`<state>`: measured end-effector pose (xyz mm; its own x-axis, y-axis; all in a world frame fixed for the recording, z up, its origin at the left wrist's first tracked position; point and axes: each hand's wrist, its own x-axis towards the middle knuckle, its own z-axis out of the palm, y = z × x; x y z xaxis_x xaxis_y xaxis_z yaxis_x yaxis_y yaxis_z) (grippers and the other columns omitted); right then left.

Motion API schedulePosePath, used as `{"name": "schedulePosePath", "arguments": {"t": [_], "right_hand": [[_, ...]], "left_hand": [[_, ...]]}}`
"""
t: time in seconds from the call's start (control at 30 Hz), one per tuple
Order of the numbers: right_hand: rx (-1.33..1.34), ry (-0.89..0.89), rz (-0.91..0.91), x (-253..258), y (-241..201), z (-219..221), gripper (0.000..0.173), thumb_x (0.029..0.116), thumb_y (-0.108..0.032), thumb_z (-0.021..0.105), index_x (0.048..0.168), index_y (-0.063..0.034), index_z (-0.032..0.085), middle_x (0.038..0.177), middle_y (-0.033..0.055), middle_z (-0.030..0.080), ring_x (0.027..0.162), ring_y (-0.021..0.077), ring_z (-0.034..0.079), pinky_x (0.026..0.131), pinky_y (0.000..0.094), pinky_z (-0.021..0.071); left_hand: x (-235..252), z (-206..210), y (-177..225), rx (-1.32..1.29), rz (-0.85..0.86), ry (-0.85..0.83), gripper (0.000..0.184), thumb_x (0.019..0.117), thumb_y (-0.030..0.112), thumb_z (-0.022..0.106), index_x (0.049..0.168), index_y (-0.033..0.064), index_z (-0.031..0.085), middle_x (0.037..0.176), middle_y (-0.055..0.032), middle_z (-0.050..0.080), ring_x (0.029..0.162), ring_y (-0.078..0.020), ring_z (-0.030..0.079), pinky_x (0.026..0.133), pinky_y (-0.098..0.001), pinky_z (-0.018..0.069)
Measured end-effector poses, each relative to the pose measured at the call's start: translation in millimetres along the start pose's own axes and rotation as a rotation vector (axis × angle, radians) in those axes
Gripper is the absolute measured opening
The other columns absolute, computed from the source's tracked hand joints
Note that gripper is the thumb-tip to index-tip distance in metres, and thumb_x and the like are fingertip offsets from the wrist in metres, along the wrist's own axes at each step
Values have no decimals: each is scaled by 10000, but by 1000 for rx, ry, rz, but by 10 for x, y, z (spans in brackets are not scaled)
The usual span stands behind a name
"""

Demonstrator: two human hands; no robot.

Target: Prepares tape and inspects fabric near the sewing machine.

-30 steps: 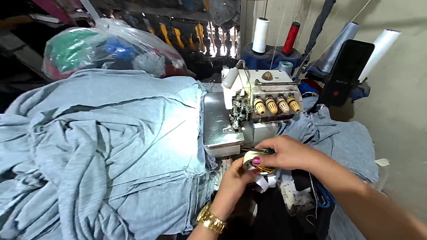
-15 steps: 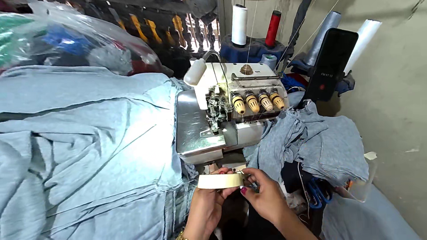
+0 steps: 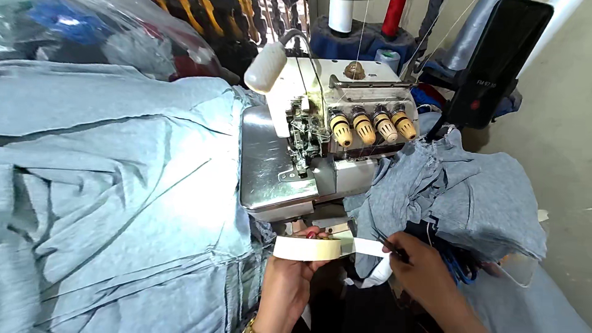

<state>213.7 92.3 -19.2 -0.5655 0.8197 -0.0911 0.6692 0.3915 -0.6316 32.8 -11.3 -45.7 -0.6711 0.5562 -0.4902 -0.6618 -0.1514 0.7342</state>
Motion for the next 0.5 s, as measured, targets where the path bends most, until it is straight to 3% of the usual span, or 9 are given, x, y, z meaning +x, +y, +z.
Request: {"name": "schedulePosePath", "arguments": {"t": [0.07, 0.13, 0.2, 0.27, 0.3, 0.4, 0.5], "right_hand": [[-117, -80, 25, -81, 20, -115, 244, 948, -195, 586, 1073, -73, 756, 953, 108, 709, 856, 270, 689, 738, 503, 557], [-207, -210, 83, -149, -28, -215, 301, 986, -238, 573, 1173, -73, 743, 1040, 152, 706, 954, 330, 692, 805, 558, 544], [-213, -83, -27, -216, -34, -186, 276, 950, -207, 597, 1134, -83, 761, 970, 133, 714, 854, 305, 707, 714, 531, 566], [-124, 189, -249, -177, -12, -16, 226, 887, -185, 637, 1055, -120, 773, 864, 52, 699, 685, 186, 679, 563, 407, 571], [-64, 243, -318, -122, -41, 70, 232, 874, -185, 656, 1072, -134, 765, 882, 32, 697, 678, 153, 673, 548, 376, 573], [2, 139, -372, 29, -170, 304, 353, 880, -209, 694, 1229, -164, 716, 1073, 45, 716, 775, 182, 707, 596, 419, 592], [-167, 91, -338, 87, -168, 427, 391, 814, -137, 718, 1204, -122, 700, 1008, 87, 732, 680, 257, 709, 526, 476, 567]], "left_hand": [[-1, 9, -3, 5, -5, 4, 263, 1075, 25, 363, 1074, -31, 621, 888, -156, 733, 715, -238, 742, 611, -365, 637], [-4, 35, -10, 5, -21, 9, 261, 1085, 42, 360, 1083, -26, 612, 888, -155, 728, 718, -244, 739, 613, -370, 637], [-8, 59, -10, 4, -32, 14, 251, 1087, 47, 361, 1086, -16, 603, 888, -150, 722, 718, -245, 737, 614, -374, 638], [-6, 57, -6, 0, -35, 20, 244, 1086, 49, 365, 1091, -15, 600, 891, -153, 721, 722, -250, 739, 616, -382, 642], [-4, 55, -6, -2, -35, 23, 246, 1086, 49, 363, 1096, -19, 599, 893, -156, 721, 718, -251, 737, 613, -381, 641], [-5, 66, -7, -10, -23, 33, 247, 1082, 42, 366, 1092, -25, 604, 871, -146, 726, 680, -224, 729, 578, -342, 628], [-3, 64, -7, -16, -19, 53, 234, 1080, 35, 371, 1145, -25, 587, 881, -158, 726, 689, -236, 736, 585, -347, 632]]}}
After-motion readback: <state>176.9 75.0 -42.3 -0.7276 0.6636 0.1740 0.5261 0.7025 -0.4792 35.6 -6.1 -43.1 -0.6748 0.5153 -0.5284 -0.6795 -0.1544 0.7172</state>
